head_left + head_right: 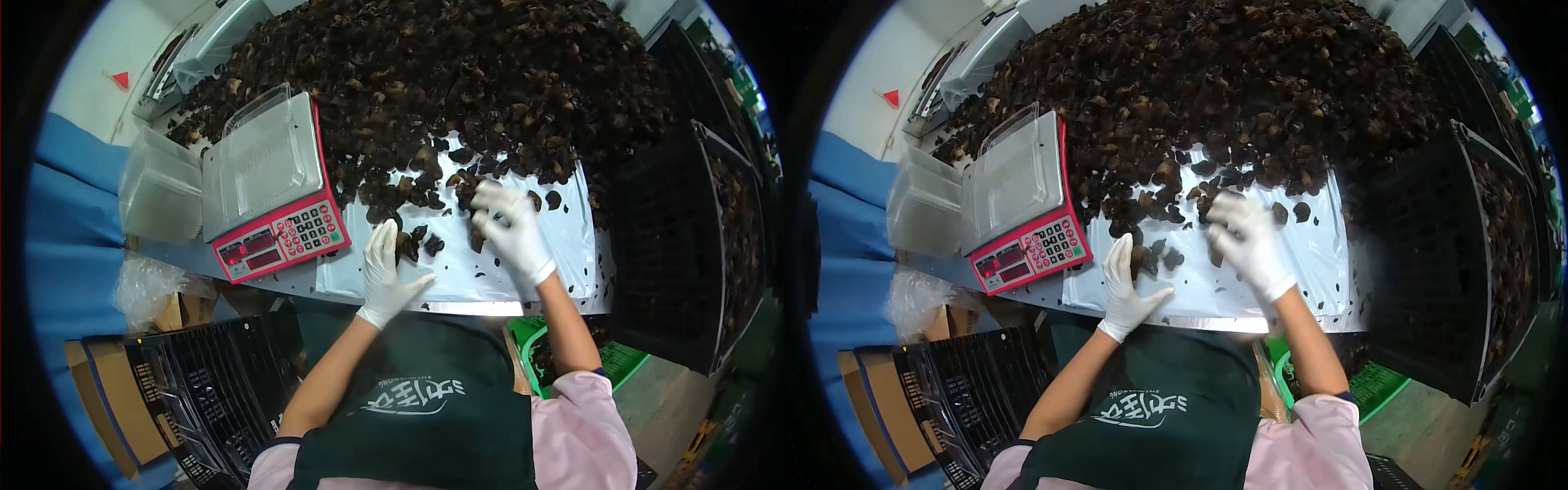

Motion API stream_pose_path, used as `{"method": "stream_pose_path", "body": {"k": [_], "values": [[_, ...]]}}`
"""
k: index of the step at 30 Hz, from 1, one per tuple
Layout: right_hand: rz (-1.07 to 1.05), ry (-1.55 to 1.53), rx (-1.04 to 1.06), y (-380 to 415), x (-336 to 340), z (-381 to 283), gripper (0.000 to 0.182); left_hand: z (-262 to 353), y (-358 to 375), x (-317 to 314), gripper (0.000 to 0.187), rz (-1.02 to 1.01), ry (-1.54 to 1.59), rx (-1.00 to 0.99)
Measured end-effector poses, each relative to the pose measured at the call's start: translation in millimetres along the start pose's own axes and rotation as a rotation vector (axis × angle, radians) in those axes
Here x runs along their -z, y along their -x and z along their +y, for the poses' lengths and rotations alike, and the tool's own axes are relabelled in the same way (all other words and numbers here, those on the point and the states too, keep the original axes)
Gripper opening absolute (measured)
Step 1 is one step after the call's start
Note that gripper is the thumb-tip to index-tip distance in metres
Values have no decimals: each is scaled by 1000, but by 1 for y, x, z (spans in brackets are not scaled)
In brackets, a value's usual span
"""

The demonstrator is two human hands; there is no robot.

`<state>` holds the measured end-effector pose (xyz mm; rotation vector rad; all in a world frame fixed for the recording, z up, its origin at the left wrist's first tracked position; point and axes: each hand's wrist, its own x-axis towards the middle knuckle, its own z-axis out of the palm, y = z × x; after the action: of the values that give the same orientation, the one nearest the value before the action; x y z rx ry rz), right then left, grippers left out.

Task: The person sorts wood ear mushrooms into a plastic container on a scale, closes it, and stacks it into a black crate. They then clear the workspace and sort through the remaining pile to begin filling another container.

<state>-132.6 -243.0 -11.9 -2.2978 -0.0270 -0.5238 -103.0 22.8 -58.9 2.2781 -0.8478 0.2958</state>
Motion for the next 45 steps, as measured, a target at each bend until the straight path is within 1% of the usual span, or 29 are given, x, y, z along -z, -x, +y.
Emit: {"method": "stream_pose_path", "body": {"k": [1,2,3,4,5,6,7,9,11,13,15,16,17,19,21,23,25,26,27,29,31,33,35,37,39,40,41,43,45], "values": [[73,-32,-5,-21,9,10,26,0,-1,0,117,7,-9,2],[181,60,-51,-32,5,35,33,-1,0,1,117,9,2,16],[216,187,-133,-48,4,42,44,-2,1,0,117,12,-3,21],[230,399,-165,-60,-5,60,54,-3,1,0,116,37,-4,37],[206,462,-174,-74,-14,66,64,-3,1,-1,116,62,-4,53],[126,508,-164,-78,-24,68,67,-5,1,-1,119,53,8,87],[45,555,-155,-85,-35,52,70,-5,1,-1,119,53,5,87],[-99,582,98,-85,-58,19,73,-3,-1,-3,125,101,-40,164],[-291,396,170,-73,-88,-5,72,-4,-2,-5,128,88,-43,168],[-321,255,234,-41,-110,-25,69,-7,-1,-8,130,75,-43,168],[-440,270,299,-19,-92,-51,66,-14,2,-13,134,75,-69,166],[-432,278,321,-8,-84,-50,65,-12,2,-11,137,56,-101,146],[-398,264,282,0,-68,-51,67,-8,1,-7,137,52,-97,150],[-337,433,202,10,-32,-41,67,-2,1,-1,138,-11,-67,50],[-256,506,18,26,1,-20,65,-2,4,-1,137,-22,-52,68],[-206,574,-97,53,23,13,61,-3,4,-2,135,-19,-25,69],[-161,520,-193,68,44,24,63,-3,4,-1,133,-26,-34,70],[-103,442,-304,76,48,30,67,-4,4,-1,133,-20,-32,64],[-23,345,-317,78,52,40,73,-4,4,-2,132,-15,-29,56],[160,245,-414,75,43,52,79,-5,4,-2,132,-6,-21,58],[239,304,-353,58,27,52,83,-5,4,-1,132,6,-18,57],[157,464,-298,37,-1,39,82,-3,3,0,130,4,-7,75],[8,424,-172,24,-30,18,81,-3,4,-1,130,5,-13,71],[-87,461,28,19,-53,-14,77,-4,5,-2,130,6,-19,69],[-255,332,79,23,-76,-36,74,-6,6,-5,129,34,-27,41],[-315,260,144,24,-78,-43,70,-6,7,-5,129,44,-77,40],[-315,217,201,23,-74,-50,64,-5,9,-4,129,43,-78,43],[-328,-65,82,6,-58,-45,56,-1,14,2,129,21,-45,99],[-69,-178,72,-28,-37,-27,35,1,18,6,129,16,-40,121]]}}
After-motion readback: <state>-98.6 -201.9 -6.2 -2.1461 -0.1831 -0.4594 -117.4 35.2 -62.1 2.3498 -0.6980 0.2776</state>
